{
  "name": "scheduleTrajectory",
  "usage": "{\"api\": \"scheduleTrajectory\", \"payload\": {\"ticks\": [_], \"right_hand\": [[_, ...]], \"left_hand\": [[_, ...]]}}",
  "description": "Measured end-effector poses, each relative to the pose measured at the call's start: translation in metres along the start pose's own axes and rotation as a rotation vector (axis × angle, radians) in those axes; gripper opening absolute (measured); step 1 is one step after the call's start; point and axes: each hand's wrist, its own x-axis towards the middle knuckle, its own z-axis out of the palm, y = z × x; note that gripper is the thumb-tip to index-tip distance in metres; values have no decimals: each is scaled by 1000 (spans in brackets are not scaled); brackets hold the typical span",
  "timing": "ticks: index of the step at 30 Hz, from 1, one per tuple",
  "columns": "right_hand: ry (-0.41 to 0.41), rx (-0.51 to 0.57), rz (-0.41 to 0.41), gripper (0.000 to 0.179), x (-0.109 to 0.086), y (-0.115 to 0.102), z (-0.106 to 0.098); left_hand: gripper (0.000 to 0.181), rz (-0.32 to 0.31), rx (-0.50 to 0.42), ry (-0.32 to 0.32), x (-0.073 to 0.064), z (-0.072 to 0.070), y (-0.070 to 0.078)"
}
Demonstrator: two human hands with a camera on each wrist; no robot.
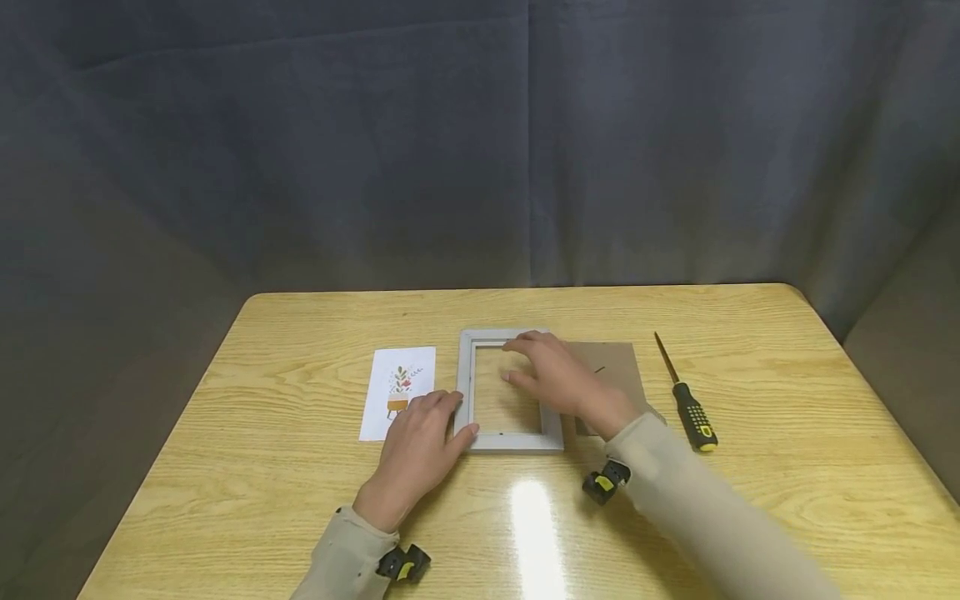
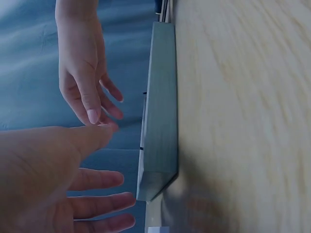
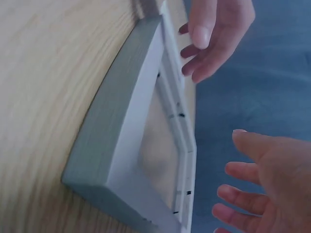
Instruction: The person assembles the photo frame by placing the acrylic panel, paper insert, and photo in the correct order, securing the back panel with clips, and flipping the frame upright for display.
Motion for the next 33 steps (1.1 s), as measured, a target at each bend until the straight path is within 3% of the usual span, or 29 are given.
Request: {"api": "scheduleTrajectory", "payload": {"ticks": [12,18,33], "right_hand": [[151,90,-25,42,-32,-19,-8],[216,100,-38,39,-47,-22,-7],[277,161,44,38,-72,-27,4]], "left_hand": [[51,10,-44,11,0,-11,7],[51,-9,-70,-18,0,-15,10],[52,10,-83,-21,-2,-23,19]]}}
